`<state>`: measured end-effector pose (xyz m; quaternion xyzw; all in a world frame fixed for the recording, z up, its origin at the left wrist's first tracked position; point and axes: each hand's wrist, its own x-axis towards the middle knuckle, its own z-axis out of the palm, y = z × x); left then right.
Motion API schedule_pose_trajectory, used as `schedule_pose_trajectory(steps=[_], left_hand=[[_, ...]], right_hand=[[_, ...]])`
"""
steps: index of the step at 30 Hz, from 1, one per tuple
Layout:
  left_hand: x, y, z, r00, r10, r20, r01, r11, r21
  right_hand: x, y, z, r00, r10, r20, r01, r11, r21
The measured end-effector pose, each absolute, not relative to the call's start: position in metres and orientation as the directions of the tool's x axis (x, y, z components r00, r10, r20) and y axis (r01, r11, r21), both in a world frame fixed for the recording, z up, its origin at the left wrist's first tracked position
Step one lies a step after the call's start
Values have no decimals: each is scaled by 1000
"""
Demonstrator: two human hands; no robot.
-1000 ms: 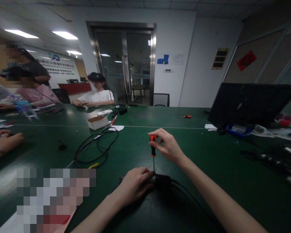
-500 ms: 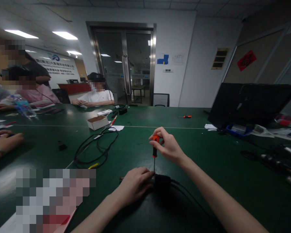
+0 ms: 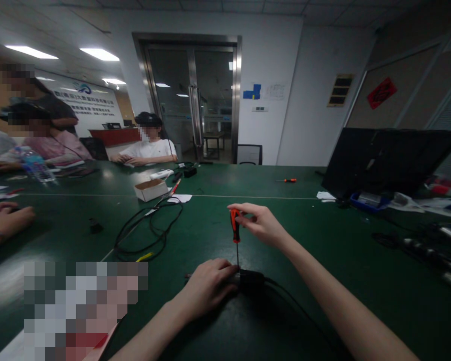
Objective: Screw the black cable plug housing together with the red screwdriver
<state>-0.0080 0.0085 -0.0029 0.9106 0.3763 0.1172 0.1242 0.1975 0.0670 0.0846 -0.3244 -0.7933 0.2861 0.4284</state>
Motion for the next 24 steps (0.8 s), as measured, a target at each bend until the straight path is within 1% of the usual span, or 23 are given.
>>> schedule_pose_trajectory(steps=[3, 8, 14, 16, 18, 22, 24], left_hand=[[-8, 9, -2, 697, 707, 122, 651, -694, 307], [-8, 9, -2, 704, 698, 132, 644, -706, 296], [-9, 8, -2, 703, 700, 125, 649, -703, 292], [-9, 7, -1, 699, 704, 123, 652, -699, 296], [-9, 7, -1, 697, 707, 118, 655, -695, 296], [-8, 7, -1, 697, 708, 113, 657, -695, 293], [-7, 7, -2, 697, 708, 115, 658, -694, 293]], right_hand=[[196, 63, 86, -426, 765, 483, 262, 615, -744], [193, 61, 86, -356, 807, 471, 210, 560, -802], [193, 63, 82, -381, 835, 397, 95, 463, -882], [193, 64, 82, -378, 840, 389, 75, 446, -892], [193, 64, 83, -360, 833, 420, 93, 479, -873], [196, 64, 86, -317, 788, 528, 206, 601, -772], [197, 63, 88, -321, 775, 545, 244, 624, -743]])
